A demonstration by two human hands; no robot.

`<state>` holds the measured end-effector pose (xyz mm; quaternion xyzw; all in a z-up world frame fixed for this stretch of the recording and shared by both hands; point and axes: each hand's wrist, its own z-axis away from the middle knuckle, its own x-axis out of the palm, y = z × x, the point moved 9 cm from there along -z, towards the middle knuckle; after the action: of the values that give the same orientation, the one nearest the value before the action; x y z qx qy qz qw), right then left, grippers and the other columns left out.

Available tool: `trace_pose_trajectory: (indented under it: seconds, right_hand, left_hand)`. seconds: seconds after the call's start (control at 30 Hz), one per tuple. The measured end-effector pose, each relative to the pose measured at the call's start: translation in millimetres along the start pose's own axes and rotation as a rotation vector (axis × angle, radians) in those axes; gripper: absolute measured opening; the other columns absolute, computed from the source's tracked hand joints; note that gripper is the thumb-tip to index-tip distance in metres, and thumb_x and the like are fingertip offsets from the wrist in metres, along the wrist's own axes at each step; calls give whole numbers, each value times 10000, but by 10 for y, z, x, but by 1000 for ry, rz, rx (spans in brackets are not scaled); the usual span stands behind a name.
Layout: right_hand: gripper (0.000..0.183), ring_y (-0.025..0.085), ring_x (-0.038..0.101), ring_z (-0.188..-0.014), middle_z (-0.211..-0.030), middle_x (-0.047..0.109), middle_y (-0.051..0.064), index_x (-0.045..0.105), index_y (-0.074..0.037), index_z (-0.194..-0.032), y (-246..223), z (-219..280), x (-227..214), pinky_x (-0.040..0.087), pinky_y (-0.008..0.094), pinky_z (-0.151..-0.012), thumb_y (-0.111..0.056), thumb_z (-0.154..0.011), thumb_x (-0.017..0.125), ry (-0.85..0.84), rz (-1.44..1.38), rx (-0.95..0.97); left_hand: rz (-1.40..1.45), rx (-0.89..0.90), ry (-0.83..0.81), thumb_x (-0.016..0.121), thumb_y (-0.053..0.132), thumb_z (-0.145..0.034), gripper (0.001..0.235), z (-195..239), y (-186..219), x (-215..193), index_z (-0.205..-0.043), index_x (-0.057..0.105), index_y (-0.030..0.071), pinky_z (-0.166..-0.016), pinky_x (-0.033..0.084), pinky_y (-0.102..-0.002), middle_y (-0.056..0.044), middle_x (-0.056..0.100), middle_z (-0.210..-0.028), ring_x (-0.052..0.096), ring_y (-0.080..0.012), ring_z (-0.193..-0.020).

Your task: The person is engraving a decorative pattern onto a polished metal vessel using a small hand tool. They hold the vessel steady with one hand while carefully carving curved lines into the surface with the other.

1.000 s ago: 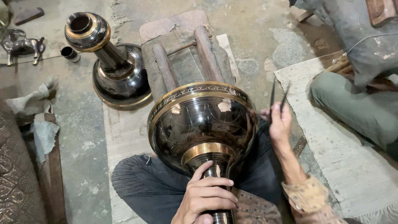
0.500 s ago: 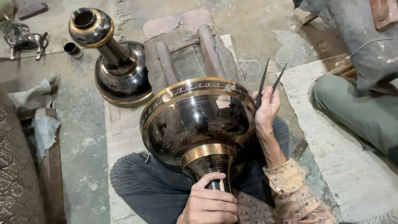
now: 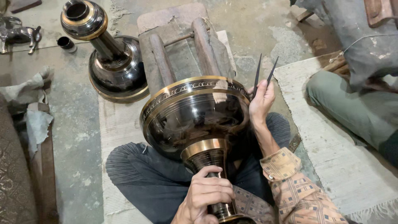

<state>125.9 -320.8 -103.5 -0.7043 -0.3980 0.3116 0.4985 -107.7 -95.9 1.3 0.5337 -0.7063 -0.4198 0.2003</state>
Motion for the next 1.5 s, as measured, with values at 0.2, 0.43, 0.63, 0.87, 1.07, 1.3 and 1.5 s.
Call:
trace_pose_trajectory:
  seconds: [0.2,0.43,0.63,0.87,1.07,1.3,1.5]
  right_hand:
    - [373,154,565,-611,-690,615,64,536,-33,-919,241,69,-127,453,351,-577,-331,-1125,449,20,189,-27]
    - [362,191,526,-608,-671,569,101,559,-5,-926,379,292,-202,425,387,-578,-290,-1131,468,-7,312,-22]
    - [272,88,586,-611,-814,685,27,563,-27,-971,-203,329,-396,432,279,-520,-235,-1119,473,-67,126,-38]
    - [222,27,441,-511,-600,529,-10,710,-22,-949,-929,432,-607,342,226,-467,-208,-1054,646,-599,237,121]
    - [290,12,555,-696,-814,668,-1,679,-11,-1069,-1079,580,-570,462,175,-607,-72,-820,816,-701,197,198]
    - [588,6,596,-698,-809,711,0,582,-79,-1283,-1351,643,-475,475,163,-593,-56,-753,836,-697,203,202]
    - [499,14,583,-592,-761,755,16,654,-72,-1192,-1601,631,-341,464,196,-507,-53,-738,861,-728,402,65]
  left_hand:
    - [-31,-11,-70,469,612,-1056,635,133,-122,174,-867,678,43,-1125,469,-551,-77,758,-925,767,-275,-977]
    - [-108,-121,-161,655,496,-996,471,262,-244,286,-901,674,36,-1142,499,-484,-86,730,-954,747,-277,-1030]
    - [-556,19,233,777,313,-823,266,-235,-94,-224,-865,720,57,-1070,534,-465,-118,766,-1030,715,-335,-1105]
    - [-961,-269,264,862,386,-694,986,-930,-333,-734,-1487,412,10,-1246,199,-597,-243,428,-1571,354,-494,-1488]
    - [-750,-326,379,727,542,-835,969,-472,-566,-1348,-1587,380,39,-1239,412,-531,-226,459,-1588,500,-396,-1476]
    - [-430,-524,670,816,512,-843,569,452,-1423,-1984,-833,574,-3,-670,374,-292,-23,484,-689,455,-116,-689]
    - [-425,-590,641,914,338,-737,442,231,-1389,-1917,-708,606,22,-516,346,-247,51,502,-600,417,-47,-565]
